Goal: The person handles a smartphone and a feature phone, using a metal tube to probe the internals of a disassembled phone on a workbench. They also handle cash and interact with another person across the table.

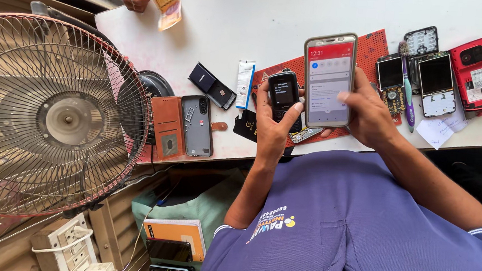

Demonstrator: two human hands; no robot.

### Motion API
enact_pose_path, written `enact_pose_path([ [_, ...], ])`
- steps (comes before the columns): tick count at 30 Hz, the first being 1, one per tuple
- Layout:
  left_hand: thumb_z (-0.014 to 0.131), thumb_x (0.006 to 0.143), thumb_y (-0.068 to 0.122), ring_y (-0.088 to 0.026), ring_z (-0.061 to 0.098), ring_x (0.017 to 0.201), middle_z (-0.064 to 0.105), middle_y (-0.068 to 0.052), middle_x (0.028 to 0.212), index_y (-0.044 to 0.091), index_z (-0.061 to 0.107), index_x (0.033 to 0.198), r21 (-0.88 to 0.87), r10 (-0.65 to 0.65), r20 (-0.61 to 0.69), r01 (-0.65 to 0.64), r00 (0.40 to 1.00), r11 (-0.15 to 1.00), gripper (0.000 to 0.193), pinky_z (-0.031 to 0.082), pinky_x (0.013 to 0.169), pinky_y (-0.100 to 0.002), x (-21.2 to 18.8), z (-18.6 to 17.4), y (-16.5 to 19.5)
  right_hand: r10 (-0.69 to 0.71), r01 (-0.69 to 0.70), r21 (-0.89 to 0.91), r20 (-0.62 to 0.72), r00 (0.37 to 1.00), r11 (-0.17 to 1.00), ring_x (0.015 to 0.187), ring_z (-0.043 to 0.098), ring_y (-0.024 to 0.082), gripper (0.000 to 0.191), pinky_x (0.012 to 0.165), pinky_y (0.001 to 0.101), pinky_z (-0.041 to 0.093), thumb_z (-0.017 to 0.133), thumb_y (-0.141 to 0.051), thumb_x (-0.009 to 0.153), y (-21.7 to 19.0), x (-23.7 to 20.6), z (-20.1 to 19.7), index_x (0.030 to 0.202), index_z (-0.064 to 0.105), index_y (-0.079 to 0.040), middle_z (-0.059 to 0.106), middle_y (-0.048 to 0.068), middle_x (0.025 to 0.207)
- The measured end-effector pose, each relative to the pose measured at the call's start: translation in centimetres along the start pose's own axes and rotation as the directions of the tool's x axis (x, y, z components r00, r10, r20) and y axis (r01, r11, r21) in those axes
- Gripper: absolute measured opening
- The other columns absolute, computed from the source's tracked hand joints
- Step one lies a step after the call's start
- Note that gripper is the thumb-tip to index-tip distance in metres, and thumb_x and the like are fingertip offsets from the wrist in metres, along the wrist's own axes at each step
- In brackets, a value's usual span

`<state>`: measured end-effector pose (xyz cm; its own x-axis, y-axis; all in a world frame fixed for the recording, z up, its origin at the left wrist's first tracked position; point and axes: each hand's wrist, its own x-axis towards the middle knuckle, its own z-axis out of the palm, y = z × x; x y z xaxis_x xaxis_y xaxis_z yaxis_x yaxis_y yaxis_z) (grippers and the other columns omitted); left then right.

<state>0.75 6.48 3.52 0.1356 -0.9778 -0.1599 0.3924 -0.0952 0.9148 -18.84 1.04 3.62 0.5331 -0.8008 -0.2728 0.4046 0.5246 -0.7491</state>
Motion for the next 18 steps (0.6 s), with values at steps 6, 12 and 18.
enact_pose_path([
  [6, 0.047, 0.087, -0.008, -0.023, 0.062, 0.128, 0.056, -0.020, 0.140, 0.005, 0.018, 0.166, -0.003, -0.031, 0.101, 0.032, 0.994, 0.999, 0.086, 0.055, 0.111, -0.039, -0.5, 0.0, 0.8, -0.018, 0.019, 0.004, -0.029, 0.999, 1.000, 0.124, 0.061, 0.039, 0.074, 0.072, 0.0504, 0.064, 0.053, -0.033, 0.096, -0.1, -0.1, -1.1, 0.155, 0.024, 0.000, 0.048, 0.024, 0.139],
  [12, 0.044, 0.082, -0.010, -0.025, 0.061, 0.131, 0.056, -0.022, 0.144, 0.005, 0.018, 0.167, 0.024, -0.008, 0.142, 0.004, 0.990, 1.000, 0.090, 0.055, 0.111, -0.039, -0.5, -0.1, 1.2, -0.063, 0.063, -0.004, -0.035, 0.997, 0.998, 0.137, 0.054, 0.029, 0.074, 0.114, 0.0455, 0.050, 0.061, -0.037, 0.096, -0.4, -0.1, -1.0, 0.151, 0.033, 0.001, 0.049, 0.022, 0.143],
  [18, 0.045, 0.085, -0.009, -0.023, 0.061, 0.131, 0.057, -0.019, 0.142, 0.002, 0.021, 0.165, 0.059, 0.007, 0.149, -0.016, 0.989, 0.998, 0.085, 0.053, 0.112, -0.037, -1.0, 0.3, 0.9, -0.066, 0.074, 0.055, -0.129, 0.989, 0.996, 0.128, 0.059, 0.024, 0.054, 0.111, 0.0429, 0.052, 0.057, -0.033, 0.101, -0.7, 0.6, -0.4, 0.144, 0.048, -0.002, 0.058, 0.015, 0.135],
])
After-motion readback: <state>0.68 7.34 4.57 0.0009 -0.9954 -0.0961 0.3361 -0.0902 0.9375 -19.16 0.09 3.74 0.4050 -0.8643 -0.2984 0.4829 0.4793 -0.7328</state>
